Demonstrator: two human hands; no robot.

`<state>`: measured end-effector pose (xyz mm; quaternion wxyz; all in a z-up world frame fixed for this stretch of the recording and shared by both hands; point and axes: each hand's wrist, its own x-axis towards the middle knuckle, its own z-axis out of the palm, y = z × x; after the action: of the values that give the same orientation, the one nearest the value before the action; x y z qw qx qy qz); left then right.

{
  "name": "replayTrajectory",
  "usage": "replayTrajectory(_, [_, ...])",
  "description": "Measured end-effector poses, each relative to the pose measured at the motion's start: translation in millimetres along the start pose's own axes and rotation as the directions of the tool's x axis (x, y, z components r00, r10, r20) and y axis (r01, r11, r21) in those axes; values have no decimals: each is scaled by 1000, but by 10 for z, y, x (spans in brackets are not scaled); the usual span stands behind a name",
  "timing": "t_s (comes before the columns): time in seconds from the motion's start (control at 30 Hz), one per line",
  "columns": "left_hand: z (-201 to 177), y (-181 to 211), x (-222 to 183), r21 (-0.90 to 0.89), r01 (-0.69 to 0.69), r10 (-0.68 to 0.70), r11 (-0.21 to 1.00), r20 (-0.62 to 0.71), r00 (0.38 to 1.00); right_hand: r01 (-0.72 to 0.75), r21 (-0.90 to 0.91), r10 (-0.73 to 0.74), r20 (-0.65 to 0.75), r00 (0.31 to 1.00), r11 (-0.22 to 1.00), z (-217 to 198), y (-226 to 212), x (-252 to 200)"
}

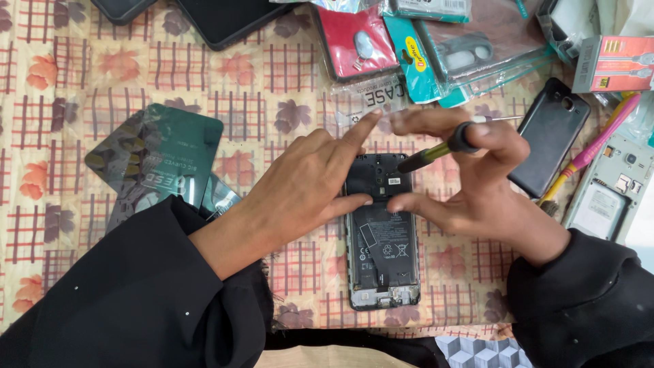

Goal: The person disassembles a white smartphone using a screwdriver and a prying tool, then removes the back cover and internal components. They proceed to work on a black smartphone, removing its back cover and cleaning the internal components with a brush.

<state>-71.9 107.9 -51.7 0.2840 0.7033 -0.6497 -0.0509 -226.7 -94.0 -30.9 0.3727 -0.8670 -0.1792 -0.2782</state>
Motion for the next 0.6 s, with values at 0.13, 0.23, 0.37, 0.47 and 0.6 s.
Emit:
replayTrajectory(0.13, [10, -30, 19, 186, -174, 177, 967, 3, 984, 20, 14, -20, 13, 1000, 1000, -5, -35, 24])
replayTrajectory(0.23, [27, -28, 4, 331, -276, 313, 902, -61, 948, -18, 34, 16, 62, 998, 999, -31, -128, 47])
replayTrajectory(0.37, [47, -36, -2, 452, -316, 406, 835, -118, 906, 83, -215, -75, 43, 996, 973, -2, -139, 109])
replayTrajectory(0.47, [42, -46, -8, 428, -307, 409, 850, -168, 897, -41, -96, 40, -6, 999, 995, -1, -105, 128])
replayTrajectory(0.6, [29, -60, 23, 101, -110, 116, 989, -65, 991, -77, -4, 77, 69, 995, 997, -75, -96, 82])
